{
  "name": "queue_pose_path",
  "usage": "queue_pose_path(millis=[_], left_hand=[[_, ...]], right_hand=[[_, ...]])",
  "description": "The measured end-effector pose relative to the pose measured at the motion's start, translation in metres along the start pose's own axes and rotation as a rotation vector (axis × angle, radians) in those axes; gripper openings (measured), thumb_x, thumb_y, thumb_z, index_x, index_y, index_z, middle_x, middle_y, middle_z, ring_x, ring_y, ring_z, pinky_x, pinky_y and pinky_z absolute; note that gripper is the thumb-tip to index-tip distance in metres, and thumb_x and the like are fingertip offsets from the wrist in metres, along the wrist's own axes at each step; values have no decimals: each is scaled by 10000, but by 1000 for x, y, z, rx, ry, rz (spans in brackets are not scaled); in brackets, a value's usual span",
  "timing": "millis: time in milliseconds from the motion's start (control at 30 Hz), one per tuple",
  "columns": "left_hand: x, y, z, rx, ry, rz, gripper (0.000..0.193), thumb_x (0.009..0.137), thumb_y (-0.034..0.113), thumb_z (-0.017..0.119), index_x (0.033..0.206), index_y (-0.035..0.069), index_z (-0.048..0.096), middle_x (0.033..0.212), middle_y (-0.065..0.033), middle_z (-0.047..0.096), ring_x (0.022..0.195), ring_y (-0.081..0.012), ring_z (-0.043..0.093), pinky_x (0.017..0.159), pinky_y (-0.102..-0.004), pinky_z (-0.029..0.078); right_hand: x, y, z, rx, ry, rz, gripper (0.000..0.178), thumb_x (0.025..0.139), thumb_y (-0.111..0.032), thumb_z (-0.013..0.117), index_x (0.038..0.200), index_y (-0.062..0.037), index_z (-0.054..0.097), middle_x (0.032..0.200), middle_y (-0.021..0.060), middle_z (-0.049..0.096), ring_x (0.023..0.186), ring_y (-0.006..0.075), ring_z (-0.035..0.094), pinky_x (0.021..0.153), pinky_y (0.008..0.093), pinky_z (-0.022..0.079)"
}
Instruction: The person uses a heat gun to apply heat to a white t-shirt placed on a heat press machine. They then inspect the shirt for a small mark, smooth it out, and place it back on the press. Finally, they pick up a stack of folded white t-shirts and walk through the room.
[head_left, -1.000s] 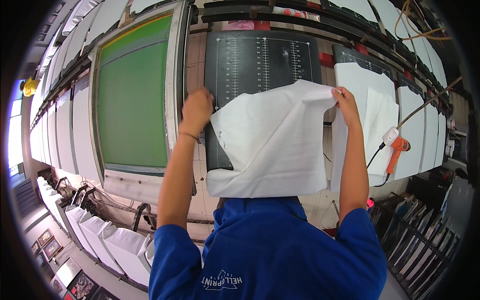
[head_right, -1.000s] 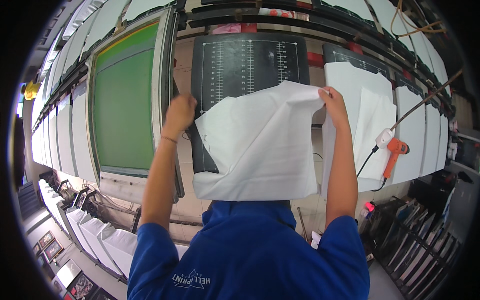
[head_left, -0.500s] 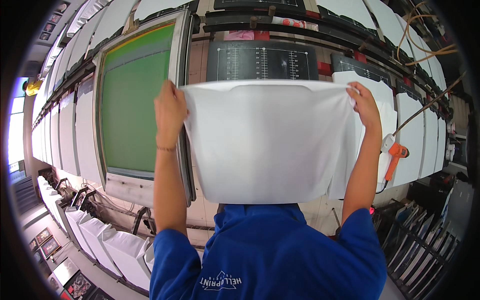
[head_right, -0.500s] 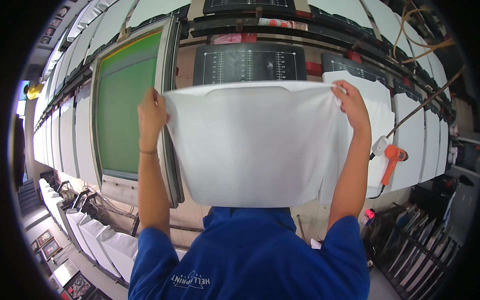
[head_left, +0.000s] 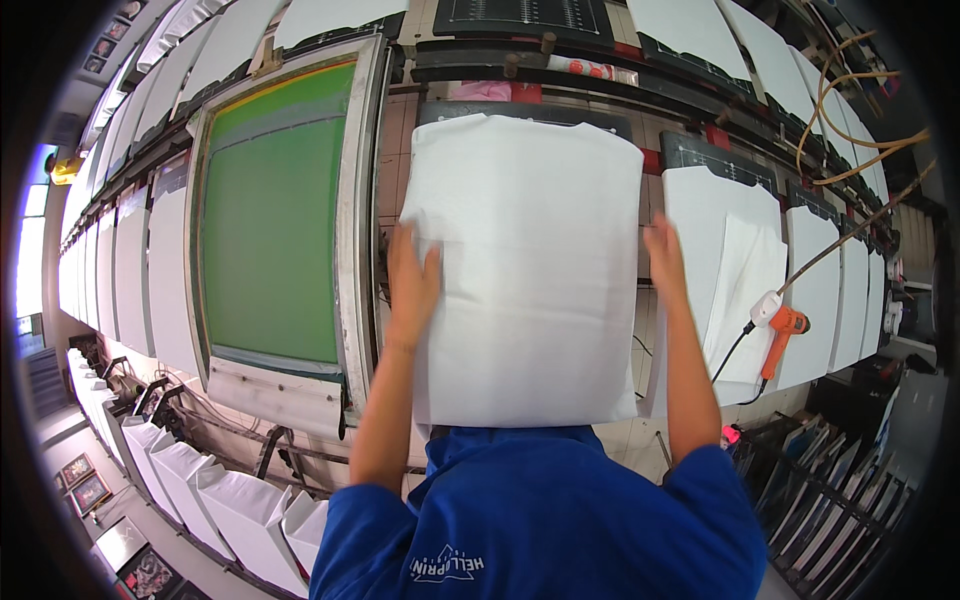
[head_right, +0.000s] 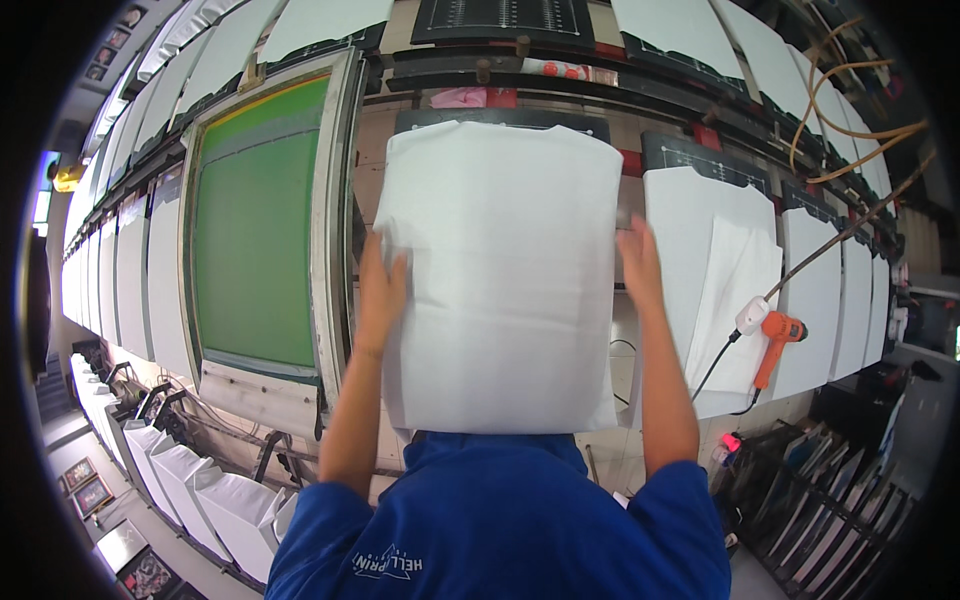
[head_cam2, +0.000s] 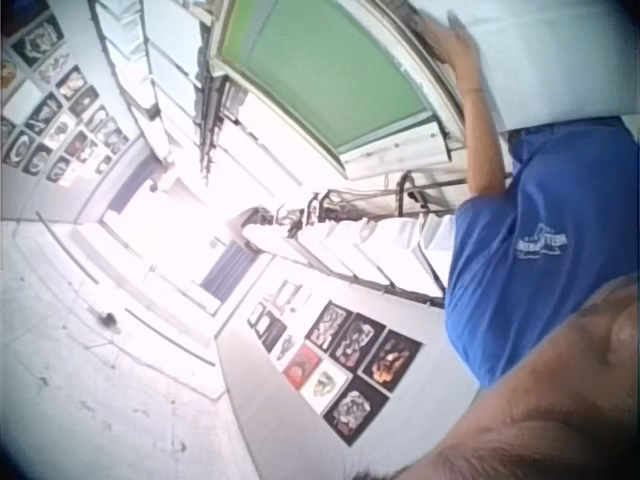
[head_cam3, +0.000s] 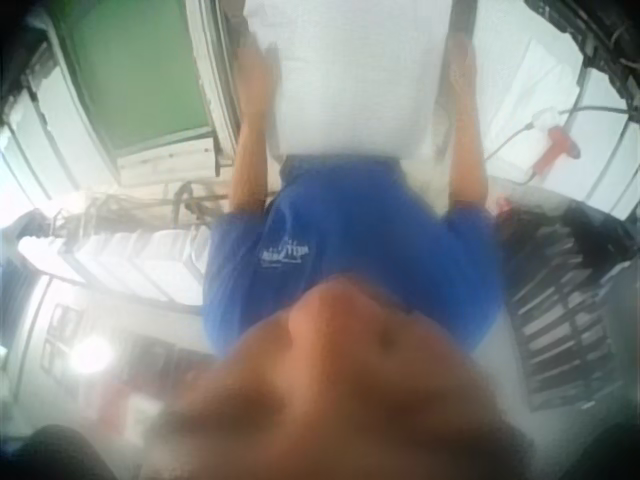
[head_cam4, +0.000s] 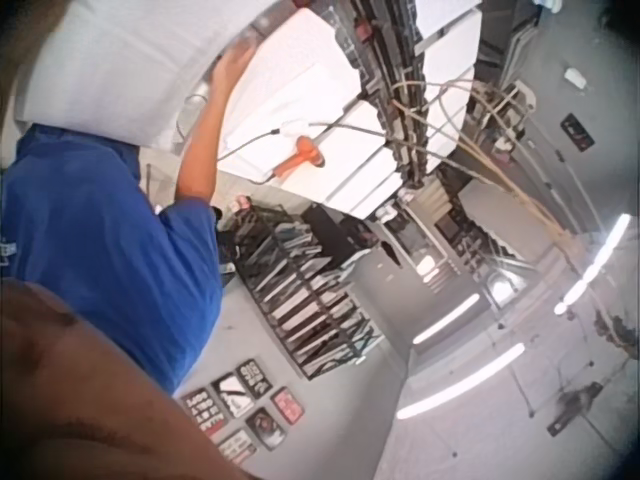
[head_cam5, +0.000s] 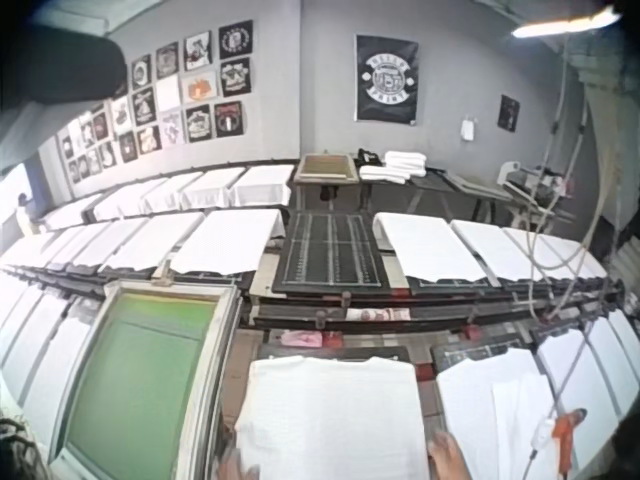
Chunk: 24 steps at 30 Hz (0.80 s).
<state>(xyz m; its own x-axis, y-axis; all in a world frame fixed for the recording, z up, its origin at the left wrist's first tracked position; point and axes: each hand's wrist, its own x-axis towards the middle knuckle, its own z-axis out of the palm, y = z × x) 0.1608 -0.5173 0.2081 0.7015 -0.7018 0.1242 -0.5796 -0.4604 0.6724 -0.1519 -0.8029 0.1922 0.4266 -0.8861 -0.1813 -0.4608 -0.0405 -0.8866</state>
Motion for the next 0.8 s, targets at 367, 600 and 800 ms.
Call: queue_pose_path(millis=[367, 600, 800], left_hand=[[-258, -89, -18, -1208, -166, -1099, 560, 1046, 407, 332, 1362, -45, 426, 1313, -185, 543, 1198, -268, 547, 1034, -369, 421], [-317, -102, -52, -1310, -125, -1056, 292, 1023, 235, 469, 1169, -10, 534, 1175, -112, 612, 1123, -203, 577, 1004, -372, 442], [-348, -113, -62, -1160, -162, -1044, 167, 1007, 185, 502, 1055, 43, 574, 1080, -59, 633, 1015, -133, 571, 949, -318, 429]], right_hand=[[-270, 107, -26, 581, -287, 690, 540, 1030, -416, 402, 1323, 31, 478, 1266, 136, 575, 1194, 238, 540, 1005, 368, 423], [-327, 118, -42, 640, -82, 761, 346, 986, -282, 536, 1253, -63, 524, 1216, 54, 594, 1135, 182, 536, 985, 420, 398], [-353, 127, -46, 570, -34, 783, 266, 965, -314, 571, 1164, -137, 564, 1154, -2, 603, 1125, 152, 515, 933, 373, 379]])
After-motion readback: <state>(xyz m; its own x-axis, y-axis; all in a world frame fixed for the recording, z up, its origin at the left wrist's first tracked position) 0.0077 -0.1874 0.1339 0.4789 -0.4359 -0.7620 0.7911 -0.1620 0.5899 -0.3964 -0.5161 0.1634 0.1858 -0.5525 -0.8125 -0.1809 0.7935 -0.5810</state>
